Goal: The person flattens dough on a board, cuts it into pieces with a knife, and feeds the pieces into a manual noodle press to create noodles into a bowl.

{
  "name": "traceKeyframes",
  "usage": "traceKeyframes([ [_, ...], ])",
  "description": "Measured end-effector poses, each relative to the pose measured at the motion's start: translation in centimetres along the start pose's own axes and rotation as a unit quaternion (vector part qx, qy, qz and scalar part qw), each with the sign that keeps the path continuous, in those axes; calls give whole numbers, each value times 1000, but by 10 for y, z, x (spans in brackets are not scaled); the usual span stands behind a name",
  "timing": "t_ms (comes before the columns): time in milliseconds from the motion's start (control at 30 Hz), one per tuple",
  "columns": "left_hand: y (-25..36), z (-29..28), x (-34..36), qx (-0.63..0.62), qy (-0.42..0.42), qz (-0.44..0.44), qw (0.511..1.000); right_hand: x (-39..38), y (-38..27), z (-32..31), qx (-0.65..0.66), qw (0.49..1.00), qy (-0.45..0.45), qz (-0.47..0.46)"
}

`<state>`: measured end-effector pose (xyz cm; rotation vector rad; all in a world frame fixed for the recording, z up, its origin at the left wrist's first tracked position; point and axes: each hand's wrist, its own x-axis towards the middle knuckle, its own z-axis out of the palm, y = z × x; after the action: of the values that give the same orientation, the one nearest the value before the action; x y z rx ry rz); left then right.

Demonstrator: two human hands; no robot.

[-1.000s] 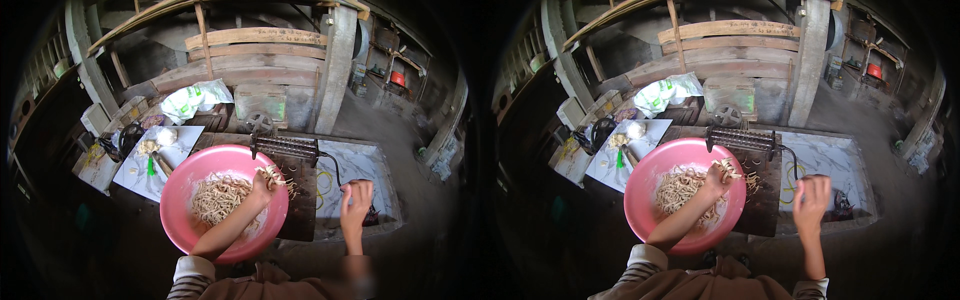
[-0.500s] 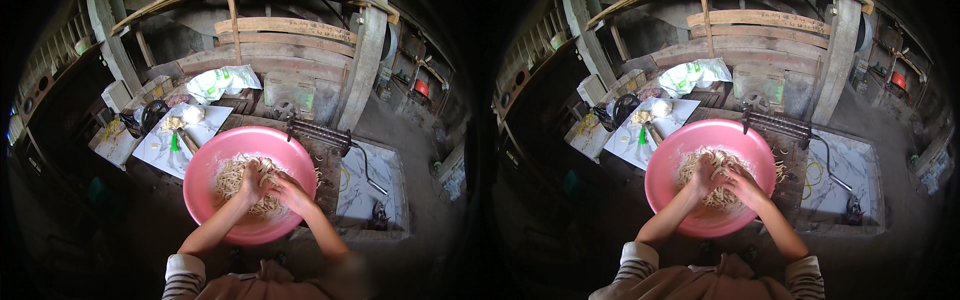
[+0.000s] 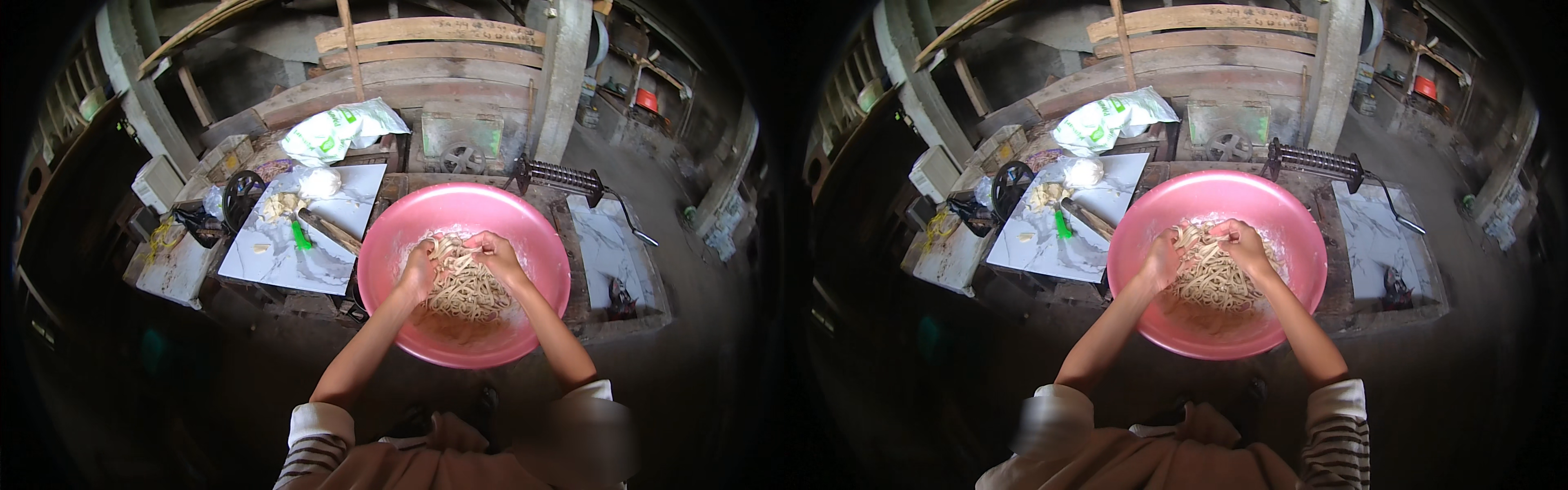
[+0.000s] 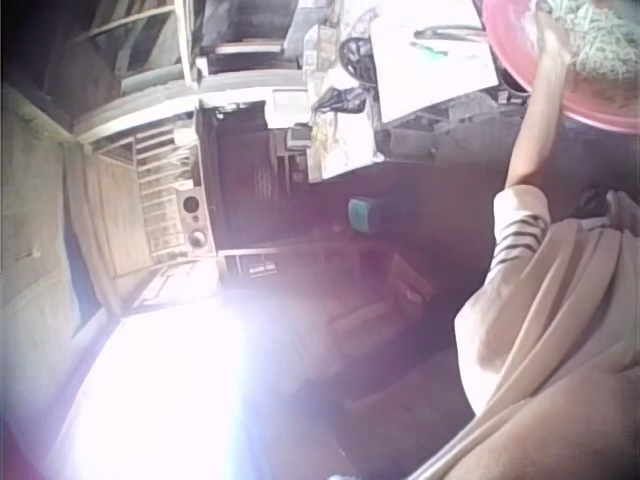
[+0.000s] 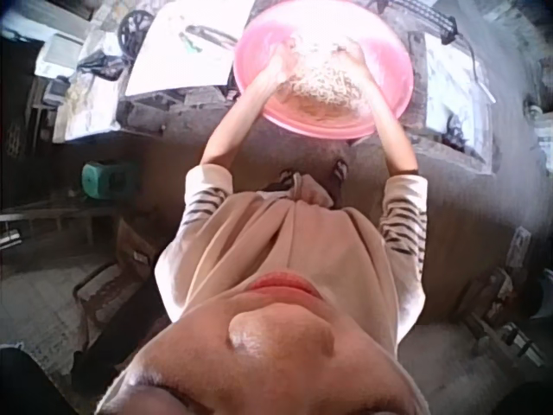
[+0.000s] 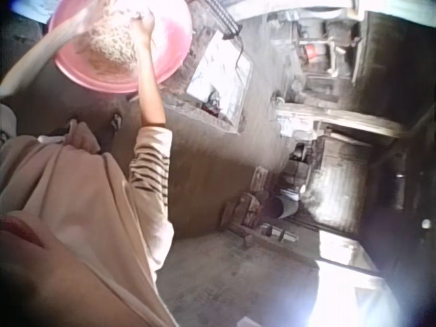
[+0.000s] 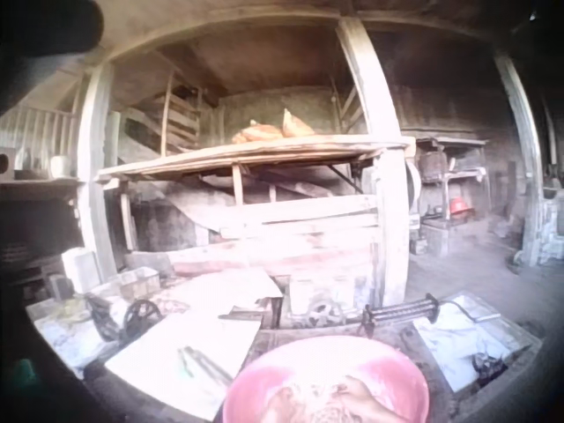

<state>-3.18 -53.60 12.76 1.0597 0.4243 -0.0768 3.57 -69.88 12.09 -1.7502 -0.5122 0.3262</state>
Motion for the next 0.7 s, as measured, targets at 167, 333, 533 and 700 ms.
traceKeyframes([
  [167,-1,-24,20,-63,-51,2,997,3,-11,9,-205,972,59,-100],
  [333,-1,-23,40,34,-125,28,991,12,-14,5,-250,965,60,-57],
  [533,-10,-8,59,75,-120,59,988,23,21,-6,-288,953,68,-67],
  [700,-11,-12,66,197,-105,219,950,21,6,8,247,962,-28,114],
])
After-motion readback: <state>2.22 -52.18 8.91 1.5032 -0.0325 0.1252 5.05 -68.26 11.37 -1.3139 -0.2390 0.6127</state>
